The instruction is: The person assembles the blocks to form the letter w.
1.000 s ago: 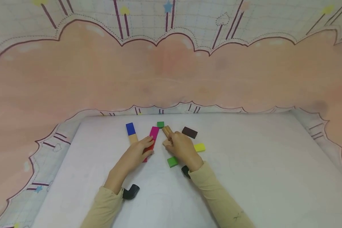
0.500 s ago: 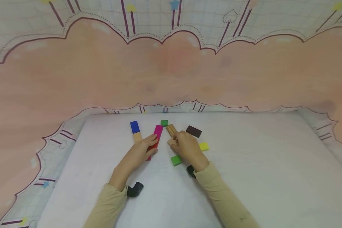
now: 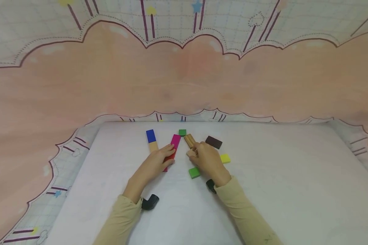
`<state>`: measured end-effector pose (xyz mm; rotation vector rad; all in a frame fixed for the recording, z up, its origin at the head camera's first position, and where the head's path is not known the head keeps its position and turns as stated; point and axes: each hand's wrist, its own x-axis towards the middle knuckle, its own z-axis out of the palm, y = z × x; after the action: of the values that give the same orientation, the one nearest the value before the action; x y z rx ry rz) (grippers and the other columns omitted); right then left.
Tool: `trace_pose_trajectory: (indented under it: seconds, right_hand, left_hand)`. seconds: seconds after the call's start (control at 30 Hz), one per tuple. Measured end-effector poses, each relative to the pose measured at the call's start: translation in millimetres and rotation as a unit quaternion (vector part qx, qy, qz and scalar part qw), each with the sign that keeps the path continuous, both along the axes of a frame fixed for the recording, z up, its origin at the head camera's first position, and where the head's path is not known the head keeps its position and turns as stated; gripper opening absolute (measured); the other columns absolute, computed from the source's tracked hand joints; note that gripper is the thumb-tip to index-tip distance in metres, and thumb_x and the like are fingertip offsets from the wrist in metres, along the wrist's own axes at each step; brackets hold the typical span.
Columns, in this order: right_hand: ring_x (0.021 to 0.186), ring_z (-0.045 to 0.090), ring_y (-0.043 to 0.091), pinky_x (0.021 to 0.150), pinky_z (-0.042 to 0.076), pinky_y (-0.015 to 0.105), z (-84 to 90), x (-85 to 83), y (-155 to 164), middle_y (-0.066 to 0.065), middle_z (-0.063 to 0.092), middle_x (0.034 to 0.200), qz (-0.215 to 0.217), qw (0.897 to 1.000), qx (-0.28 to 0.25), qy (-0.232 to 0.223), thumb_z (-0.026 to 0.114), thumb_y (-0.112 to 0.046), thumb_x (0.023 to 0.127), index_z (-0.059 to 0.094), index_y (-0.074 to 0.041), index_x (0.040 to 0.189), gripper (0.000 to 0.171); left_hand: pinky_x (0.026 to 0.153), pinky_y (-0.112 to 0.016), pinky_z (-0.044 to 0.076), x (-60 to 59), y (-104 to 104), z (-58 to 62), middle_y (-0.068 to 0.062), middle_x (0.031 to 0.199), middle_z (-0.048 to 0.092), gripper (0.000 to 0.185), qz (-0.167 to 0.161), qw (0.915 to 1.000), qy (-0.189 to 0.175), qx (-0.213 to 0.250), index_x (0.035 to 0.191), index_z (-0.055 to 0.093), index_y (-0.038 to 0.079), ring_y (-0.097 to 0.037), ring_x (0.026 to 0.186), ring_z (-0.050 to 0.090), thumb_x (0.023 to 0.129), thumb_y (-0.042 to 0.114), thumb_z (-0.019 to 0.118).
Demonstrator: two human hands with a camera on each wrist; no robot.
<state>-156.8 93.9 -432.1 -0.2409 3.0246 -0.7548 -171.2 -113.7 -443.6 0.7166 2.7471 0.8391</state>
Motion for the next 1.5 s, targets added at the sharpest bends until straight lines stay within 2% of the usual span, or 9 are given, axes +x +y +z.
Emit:
trace_pose_trajectory:
  seconds: [0.4,0.57,0.9,1.2,1.5]
  right_hand:
    - [0.066,0.049,0.016,0.054,0.040,0.024,-2.6,1.1,2.6,0.004,0.053,0.073,-0.007,1.000,-0.003,0.010,0.076,-0.016,0.087,0.070,-0.002,0.096,0.018]
    - [0.067,0.050,0.016,0.055,0.041,0.024,-3.8,-2.5,-7.8,0.005,0.057,0.077,-0.004,1.000,-0.009,0.018,0.076,-0.016,0.087,0.070,-0.002,0.097,0.018]
    - [0.071,0.053,0.016,0.059,0.046,0.025,-6.3,-8.7,-33.9,0.009,0.066,0.088,-0.005,0.999,-0.039,0.017,0.076,-0.019,0.088,0.071,-0.001,0.100,0.022]
    - [0.069,0.052,0.016,0.060,0.047,0.026,-5.5,1.3,-9.6,0.008,0.066,0.086,-0.030,0.999,-0.029,0.011,0.076,-0.019,0.088,0.071,-0.001,0.100,0.022]
    - [0.073,0.055,0.018,0.064,0.051,0.030,-4.6,0.8,-0.9,0.010,0.068,0.092,-0.041,0.999,-0.017,0.014,0.077,-0.019,0.087,0.070,0.000,0.100,0.023]
  left_hand:
    - [0.115,-0.045,0.036,-0.3,1.3,-3.8,-0.010,0.154,0.044,0.050,0.003,1.0000,-0.004,-0.005,0.139,0.056,0.003,-0.028,0.144,0.039,0.093,0.018,0.070]
    - [0.115,-0.047,0.036,-0.4,-10.5,-0.7,-0.010,0.155,0.043,0.052,0.009,0.9998,-0.006,-0.019,0.141,0.055,0.004,-0.029,0.145,0.038,0.094,0.020,0.070]
    - [0.112,-0.051,0.038,-2.1,-38.8,10.6,-0.017,0.152,0.044,0.051,0.005,0.9993,0.013,-0.035,0.138,0.055,-0.001,-0.036,0.142,0.039,0.093,0.015,0.070]
    - [0.113,-0.047,0.038,-0.9,-13.7,-2.1,-0.016,0.152,0.045,0.050,-0.014,0.9998,0.012,-0.010,0.138,0.055,-0.002,-0.033,0.143,0.040,0.094,0.017,0.070]
    - [0.114,-0.046,0.037,-2.7,-3.9,-3.1,-0.014,0.152,0.045,0.050,-0.012,0.9999,0.005,-0.006,0.138,0.056,0.000,-0.031,0.143,0.039,0.094,0.018,0.069]
